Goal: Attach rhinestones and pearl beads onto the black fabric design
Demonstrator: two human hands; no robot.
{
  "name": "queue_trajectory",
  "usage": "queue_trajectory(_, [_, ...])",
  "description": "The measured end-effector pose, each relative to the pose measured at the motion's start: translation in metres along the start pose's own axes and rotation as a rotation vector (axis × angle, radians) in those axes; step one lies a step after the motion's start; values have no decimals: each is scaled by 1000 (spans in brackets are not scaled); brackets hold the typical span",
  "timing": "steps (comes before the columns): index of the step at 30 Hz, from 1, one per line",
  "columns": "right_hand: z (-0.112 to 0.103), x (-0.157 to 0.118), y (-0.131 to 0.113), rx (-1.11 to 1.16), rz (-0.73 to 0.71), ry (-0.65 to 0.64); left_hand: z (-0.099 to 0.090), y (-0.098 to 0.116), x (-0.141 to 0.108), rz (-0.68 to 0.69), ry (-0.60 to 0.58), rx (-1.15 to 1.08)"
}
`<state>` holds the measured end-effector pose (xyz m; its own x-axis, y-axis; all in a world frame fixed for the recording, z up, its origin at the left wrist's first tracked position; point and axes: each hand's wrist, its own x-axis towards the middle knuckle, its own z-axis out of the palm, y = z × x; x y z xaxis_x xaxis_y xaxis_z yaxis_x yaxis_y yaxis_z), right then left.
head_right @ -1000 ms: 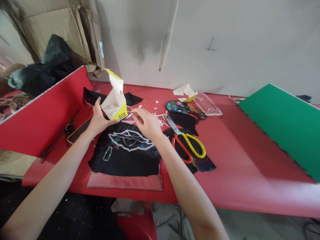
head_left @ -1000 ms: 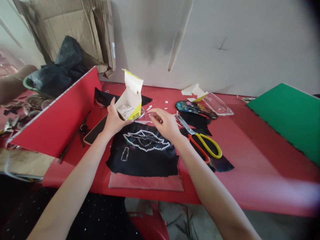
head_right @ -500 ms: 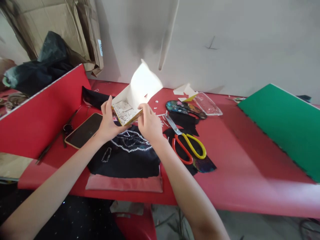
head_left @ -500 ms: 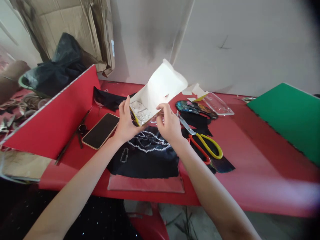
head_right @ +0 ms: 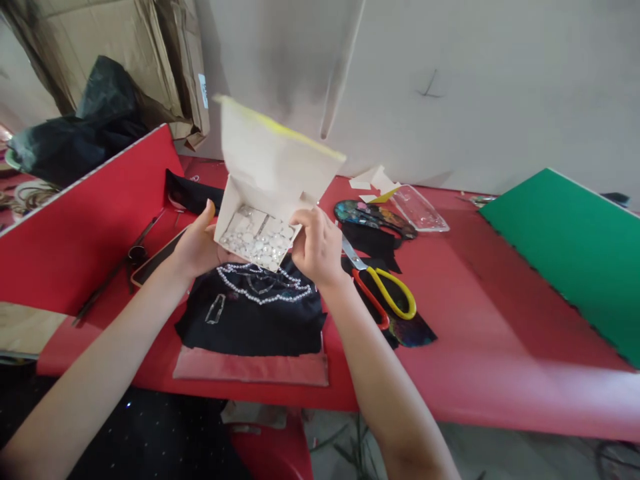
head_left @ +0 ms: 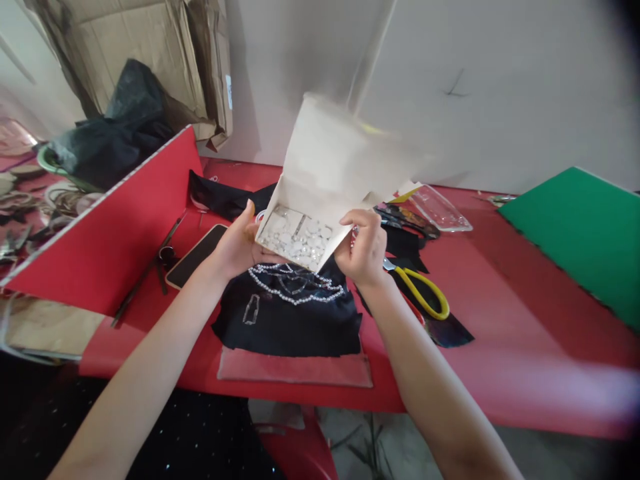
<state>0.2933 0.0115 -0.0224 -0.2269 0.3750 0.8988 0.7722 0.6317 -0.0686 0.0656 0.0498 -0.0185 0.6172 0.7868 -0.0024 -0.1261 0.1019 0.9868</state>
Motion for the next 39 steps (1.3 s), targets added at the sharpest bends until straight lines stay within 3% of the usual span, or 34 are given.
queue_trajectory(4, [-1, -1, -4, 47, 50, -91, -2, -3, -2, 35, 80, 144])
queue_trajectory(9, [-1, 0, -8, 50, 97, -91, 0, -5, -6, 27, 133, 170])
queue_trajectory(11, [-2, 2, -9, 6, 137, -86, 0, -4, -7, -35, 81, 112])
queue_trajectory(15, [-4, 5, -9, 1, 190, -53, 1, -2, -9, -186, -146, -17])
queue_trajectory(24, [-3, 5, -11, 43, 171, -23, 0, -4, -10, -160, -164, -16])
queue_trajectory(30, [-1, 4, -11, 35, 212, -97, 4, -2, -3, -66, -54, 25])
queue_trajectory(35, [2, 7, -14, 286, 274, -174, 7, -1, -1, 53, 145, 55])
queue_trajectory(39, [5, 8, -19, 402, 344, -188, 11, 0, -3, 37, 125, -88])
